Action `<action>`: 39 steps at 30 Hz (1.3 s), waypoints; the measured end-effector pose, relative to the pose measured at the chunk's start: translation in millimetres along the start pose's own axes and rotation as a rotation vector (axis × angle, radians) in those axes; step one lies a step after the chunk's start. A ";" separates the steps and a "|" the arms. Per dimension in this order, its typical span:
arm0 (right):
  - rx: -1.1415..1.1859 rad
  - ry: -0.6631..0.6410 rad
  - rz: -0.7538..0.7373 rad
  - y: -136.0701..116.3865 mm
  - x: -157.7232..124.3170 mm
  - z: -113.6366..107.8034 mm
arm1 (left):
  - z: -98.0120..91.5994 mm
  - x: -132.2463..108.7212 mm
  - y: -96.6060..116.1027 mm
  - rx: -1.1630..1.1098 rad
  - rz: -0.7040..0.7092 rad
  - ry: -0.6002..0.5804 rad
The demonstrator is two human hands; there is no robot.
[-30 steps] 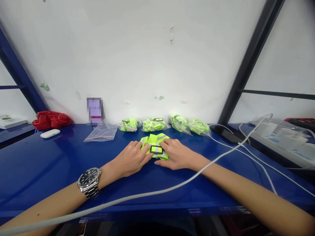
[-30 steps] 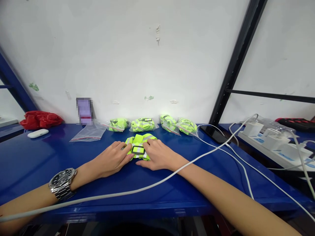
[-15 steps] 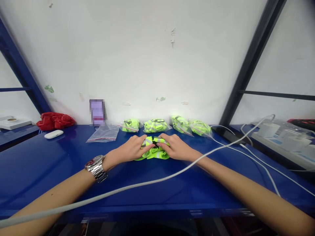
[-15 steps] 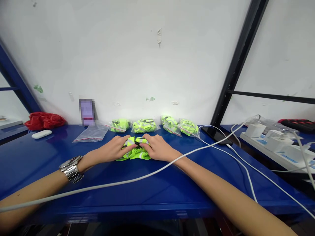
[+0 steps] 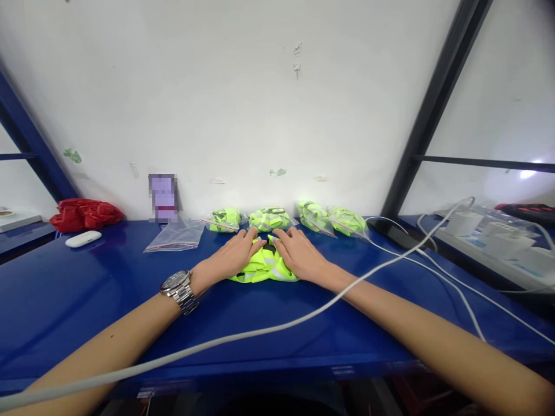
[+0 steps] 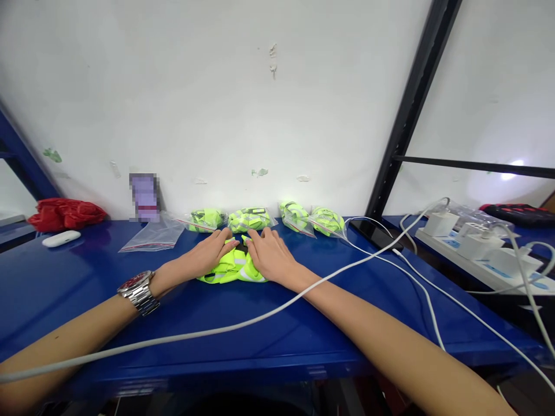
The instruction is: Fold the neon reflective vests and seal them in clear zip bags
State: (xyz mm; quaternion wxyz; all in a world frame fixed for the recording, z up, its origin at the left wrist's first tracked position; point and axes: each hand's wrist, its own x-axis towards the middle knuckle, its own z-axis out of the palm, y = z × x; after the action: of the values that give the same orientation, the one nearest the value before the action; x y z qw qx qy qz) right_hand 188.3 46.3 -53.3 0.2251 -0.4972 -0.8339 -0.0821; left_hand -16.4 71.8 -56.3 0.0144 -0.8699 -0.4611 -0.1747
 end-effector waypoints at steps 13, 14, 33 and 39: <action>0.366 -0.408 -0.198 14.0 -7.0 -19.7 | 5.5 5.0 1.8 -0.078 0.025 0.122; 0.370 -0.421 -0.219 15.7 -7.0 -19.9 | 4.9 5.0 2.1 -0.087 0.023 0.119; 0.402 -0.067 -0.236 24.7 -2.4 10.8 | -0.1 -20.6 3.3 -0.326 -0.065 -0.023; 0.508 -0.070 -0.191 26.4 -0.6 11.2 | -5.0 -26.2 3.8 -0.172 0.051 -0.160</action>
State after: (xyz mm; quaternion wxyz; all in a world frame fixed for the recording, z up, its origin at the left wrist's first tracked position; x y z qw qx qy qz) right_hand 208.1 62.8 -65.8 0.3048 -0.3466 -0.8781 0.1263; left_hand -28.3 47.8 -59.4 -0.0925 -0.8905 -0.4218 -0.1433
